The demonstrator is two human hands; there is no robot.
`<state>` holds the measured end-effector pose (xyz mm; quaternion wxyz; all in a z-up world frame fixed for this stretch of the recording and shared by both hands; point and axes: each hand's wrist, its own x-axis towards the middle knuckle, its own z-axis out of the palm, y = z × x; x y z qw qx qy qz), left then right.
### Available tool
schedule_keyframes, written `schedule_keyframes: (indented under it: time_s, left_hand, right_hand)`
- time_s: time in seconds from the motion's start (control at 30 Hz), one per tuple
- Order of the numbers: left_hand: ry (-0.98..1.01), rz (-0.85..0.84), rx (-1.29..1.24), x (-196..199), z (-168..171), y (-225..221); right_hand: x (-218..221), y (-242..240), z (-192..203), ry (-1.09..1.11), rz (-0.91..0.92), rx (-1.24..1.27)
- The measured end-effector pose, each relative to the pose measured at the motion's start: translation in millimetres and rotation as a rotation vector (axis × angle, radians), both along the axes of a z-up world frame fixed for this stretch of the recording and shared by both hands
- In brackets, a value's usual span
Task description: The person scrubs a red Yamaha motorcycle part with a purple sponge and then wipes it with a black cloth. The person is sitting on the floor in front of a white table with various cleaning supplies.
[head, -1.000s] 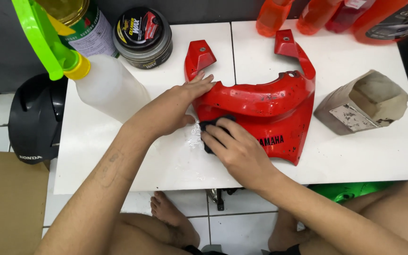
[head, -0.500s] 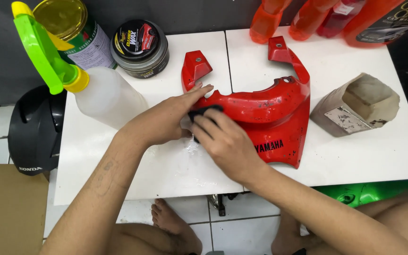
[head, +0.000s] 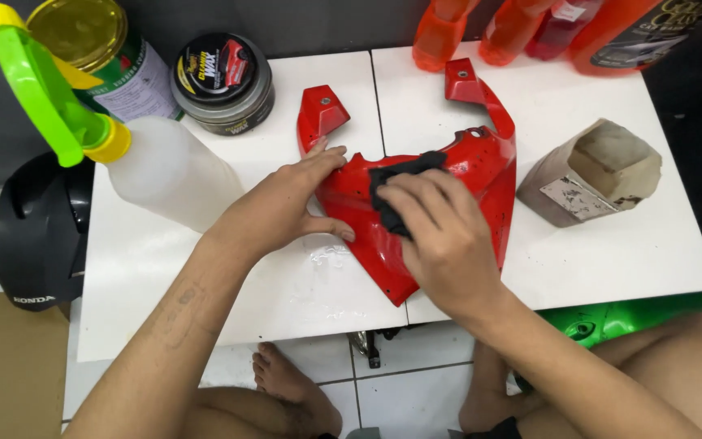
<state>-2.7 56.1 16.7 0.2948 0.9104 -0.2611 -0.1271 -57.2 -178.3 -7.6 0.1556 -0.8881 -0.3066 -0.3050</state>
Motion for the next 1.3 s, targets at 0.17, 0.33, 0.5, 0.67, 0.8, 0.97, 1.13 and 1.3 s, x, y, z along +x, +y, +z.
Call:
schedule_keyframes:
  time_s: [0.17, 0.33, 0.5, 0.67, 0.8, 0.97, 1.13, 1.3]
  left_hand:
    - [-0.045, 0.006, 0.001, -4, -5, -2]
    - [-0.079, 0.032, 0.058, -10, -3, -6]
    - [-0.07, 0.061, 0.09, -6, 8, -14]
    - [-0.085, 0.066, 0.091, -1, 6, -18]
    - [-0.113, 0.081, 0.09, -2, -2, -21]
    - [-0.091, 0.106, 0.087, -1, -2, -21]
    - [-0.1, 0.112, 0.056, 1, -3, -19]
    - [-0.088, 0.103, 0.04, -1, 1, -19]
  right_hand:
    - [-10, -17, -12, -0.06, -0.001, -0.037]
    - [-15, -33, -8, -0.101, 0.017, -0.035]
    - [-11, -52, -4, -0.028, 0.039, 0.082]
    - [-19, -57, -19, 0.098, 0.08, 0.127]
    - [-37, -57, -31, 0.086, 0.101, 0.048]
    - [-30, -72, -17, 0.258, 0.11, 0.159]
    - [-44, -74, -22, 0.306, 0.201, 0.154]
    - [-31, -87, -17, 0.291, 0.041, 0.273]
